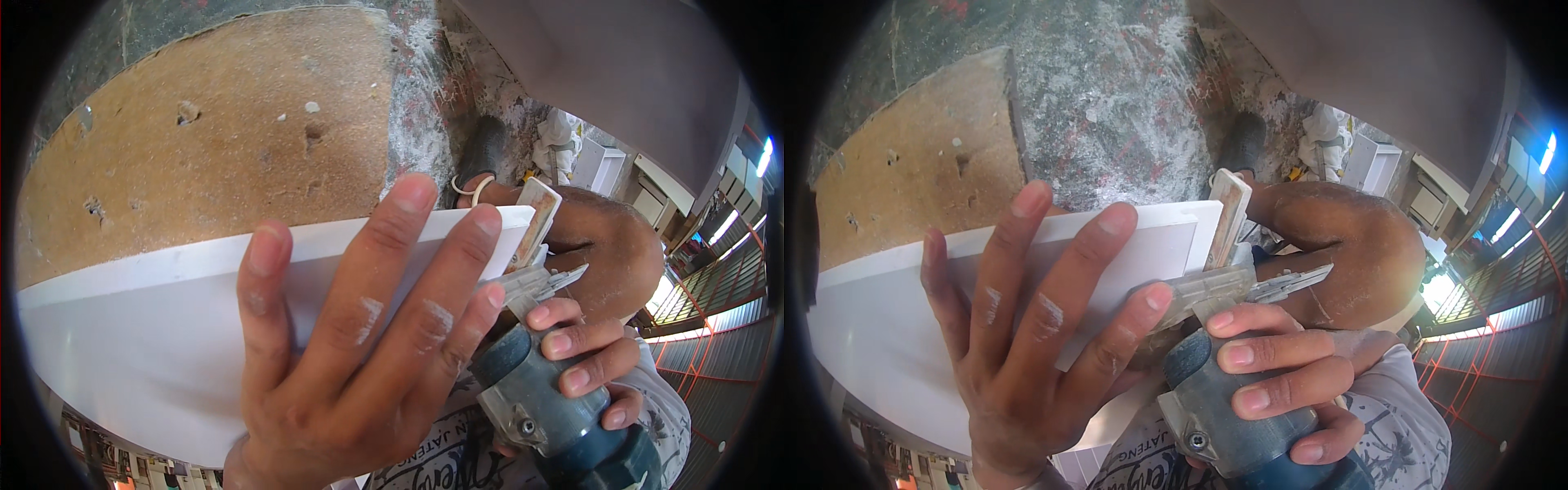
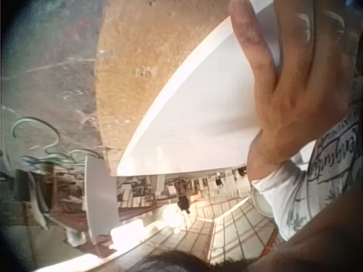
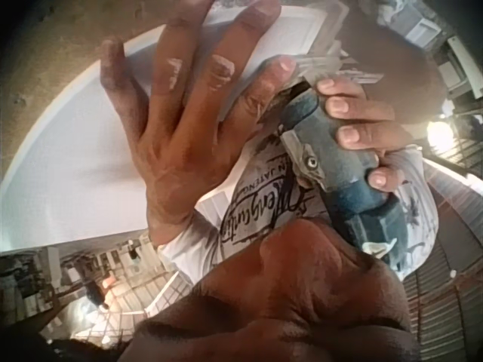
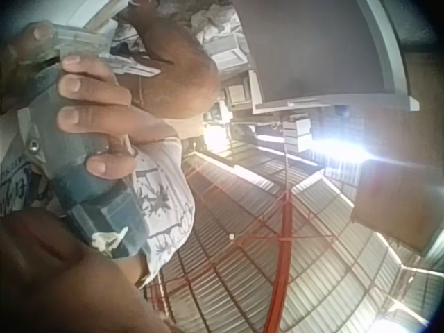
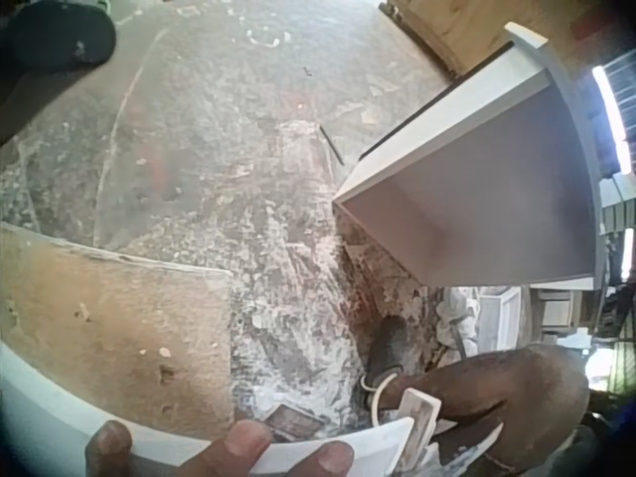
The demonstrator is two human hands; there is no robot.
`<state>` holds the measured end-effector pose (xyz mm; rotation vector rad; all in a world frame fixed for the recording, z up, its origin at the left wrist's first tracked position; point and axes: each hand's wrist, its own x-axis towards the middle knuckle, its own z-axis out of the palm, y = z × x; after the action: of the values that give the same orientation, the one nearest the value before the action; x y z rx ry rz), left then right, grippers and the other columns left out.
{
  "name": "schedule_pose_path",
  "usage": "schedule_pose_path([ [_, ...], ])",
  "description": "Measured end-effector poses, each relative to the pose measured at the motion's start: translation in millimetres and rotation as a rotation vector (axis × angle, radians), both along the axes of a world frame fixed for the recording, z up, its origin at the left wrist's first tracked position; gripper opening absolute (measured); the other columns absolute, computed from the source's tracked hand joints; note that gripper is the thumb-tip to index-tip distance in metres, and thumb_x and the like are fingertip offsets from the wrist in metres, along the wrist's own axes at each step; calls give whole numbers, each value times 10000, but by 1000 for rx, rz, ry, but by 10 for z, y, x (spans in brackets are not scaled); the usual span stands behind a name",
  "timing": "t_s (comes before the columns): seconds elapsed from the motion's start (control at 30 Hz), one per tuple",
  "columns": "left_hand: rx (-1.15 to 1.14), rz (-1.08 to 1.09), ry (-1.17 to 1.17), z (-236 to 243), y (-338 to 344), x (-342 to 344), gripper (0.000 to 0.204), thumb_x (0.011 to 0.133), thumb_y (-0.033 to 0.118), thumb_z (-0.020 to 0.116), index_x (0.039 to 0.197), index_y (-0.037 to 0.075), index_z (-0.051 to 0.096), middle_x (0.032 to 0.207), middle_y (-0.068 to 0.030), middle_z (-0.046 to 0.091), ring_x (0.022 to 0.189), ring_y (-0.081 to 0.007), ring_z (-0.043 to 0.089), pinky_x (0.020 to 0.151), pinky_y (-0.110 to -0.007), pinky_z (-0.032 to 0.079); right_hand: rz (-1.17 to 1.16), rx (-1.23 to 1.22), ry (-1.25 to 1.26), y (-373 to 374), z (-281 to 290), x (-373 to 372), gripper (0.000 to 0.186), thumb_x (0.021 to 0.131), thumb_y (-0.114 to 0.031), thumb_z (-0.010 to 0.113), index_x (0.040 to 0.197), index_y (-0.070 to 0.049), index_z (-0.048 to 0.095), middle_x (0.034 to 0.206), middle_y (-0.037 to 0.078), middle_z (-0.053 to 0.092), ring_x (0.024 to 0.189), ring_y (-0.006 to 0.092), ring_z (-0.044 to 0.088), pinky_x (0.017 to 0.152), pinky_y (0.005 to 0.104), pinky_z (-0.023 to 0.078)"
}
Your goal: The person uses a power trimmer to smooth the edges of white panels while sitting on a workshop floor. They pick up the panels one at a time, run the tool along the side, and place the finished pieces into a shelving unit.
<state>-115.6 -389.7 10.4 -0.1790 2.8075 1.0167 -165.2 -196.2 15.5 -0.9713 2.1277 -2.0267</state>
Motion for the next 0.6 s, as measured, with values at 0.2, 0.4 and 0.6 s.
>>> schedule_pose_path([
  [0.2, 67, 16, -28, 23, -7, -3, 455, 879, 494, 709, 1315, 424, 598, 1445, 88, 629, 1396, -309, 544, 1289, -603, 159, -8, -1, -20, -12, 9, 28, 782, 732, -75, 925, 1352, -185, 463, 1125, 165, 573, 1073, 394, 613, 882, 674, 562],
  [0.4, 86, 18, -42, 30, -13, 20, 456, 880, 520, 697, 1313, 413, 601, 1442, 83, 634, 1403, -298, 541, 1292, -601, 155, 24, -8, -40, 14, 1, 27, 806, 717, -67, 933, 1363, -191, 468, 1134, 154, 576, 1088, 398, 612, 902, 673, 559],
  [0.6, 94, 13, -6, 7, -16, 23, 404, 882, 507, 693, 1263, 389, 629, 1433, 79, 644, 1411, -303, 533, 1287, -609, 155, 68, 16, -66, 60, 39, 3, 839, 706, -64, 941, 1379, -211, 462, 1147, 145, 577, 1109, 389, 606, 915, 669, 557],
])
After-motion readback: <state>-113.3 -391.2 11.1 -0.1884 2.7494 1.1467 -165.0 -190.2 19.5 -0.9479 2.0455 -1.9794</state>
